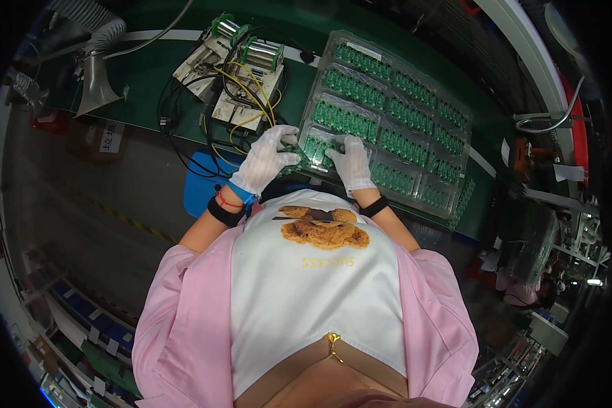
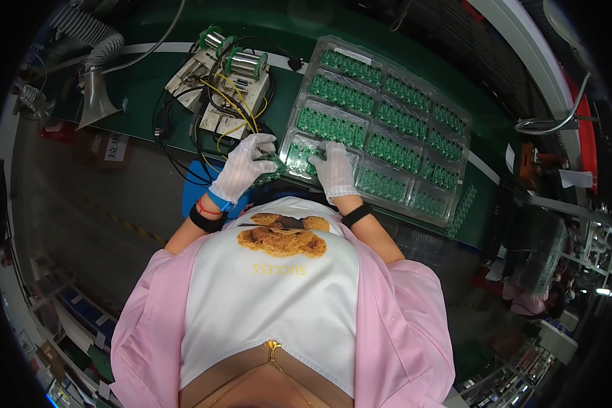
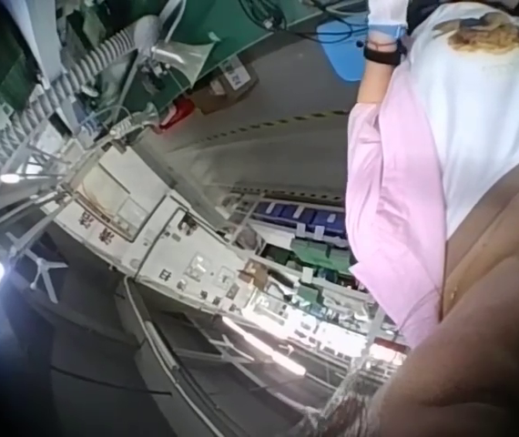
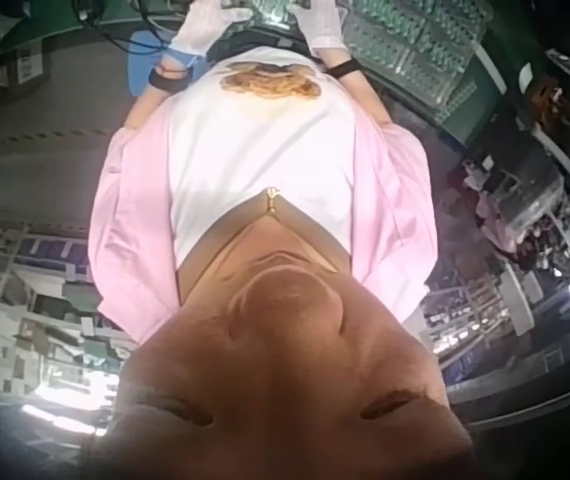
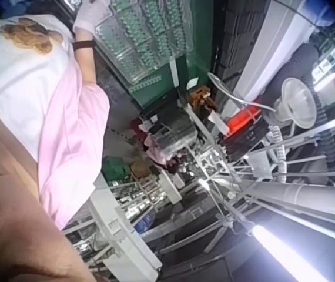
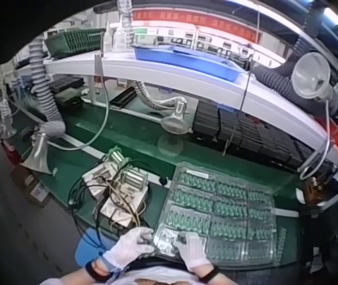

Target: The person picks up a stack of circuit boards and separates them by hand, placing the individual boards into the compartments of a plastic tray. After filling the tray, the person sets it aside and pulls a new empty tray onto the workspace.

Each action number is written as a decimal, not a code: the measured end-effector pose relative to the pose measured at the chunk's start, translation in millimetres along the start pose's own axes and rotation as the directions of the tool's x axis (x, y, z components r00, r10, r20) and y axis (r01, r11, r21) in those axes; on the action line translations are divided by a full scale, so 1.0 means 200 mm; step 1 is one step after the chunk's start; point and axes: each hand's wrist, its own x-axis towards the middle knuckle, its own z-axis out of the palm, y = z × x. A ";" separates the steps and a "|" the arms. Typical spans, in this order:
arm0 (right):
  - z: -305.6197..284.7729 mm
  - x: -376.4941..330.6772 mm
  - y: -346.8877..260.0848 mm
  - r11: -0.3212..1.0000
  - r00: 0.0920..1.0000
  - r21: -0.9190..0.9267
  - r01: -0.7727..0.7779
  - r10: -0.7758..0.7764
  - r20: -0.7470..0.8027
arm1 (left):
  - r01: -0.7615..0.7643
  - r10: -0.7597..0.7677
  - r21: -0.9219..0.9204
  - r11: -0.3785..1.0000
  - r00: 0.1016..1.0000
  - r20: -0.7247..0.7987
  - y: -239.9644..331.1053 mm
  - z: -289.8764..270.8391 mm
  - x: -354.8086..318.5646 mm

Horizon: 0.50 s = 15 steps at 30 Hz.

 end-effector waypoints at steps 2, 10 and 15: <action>-0.11 0.01 -0.09 0.902 0.983 0.391 -0.182 0.155 0.099 | -0.064 0.064 0.011 0.998 0.998 0.002 0.02 0.04 0.00; -0.30 0.02 -0.24 0.938 0.962 0.304 0.167 -0.223 0.161 | -0.339 0.335 0.222 0.914 0.940 0.056 0.09 0.13 0.02; -0.32 -0.01 -0.21 0.914 0.960 0.374 0.157 -0.230 0.159 | -0.607 0.510 0.394 0.690 0.794 0.330 0.00 0.07 0.02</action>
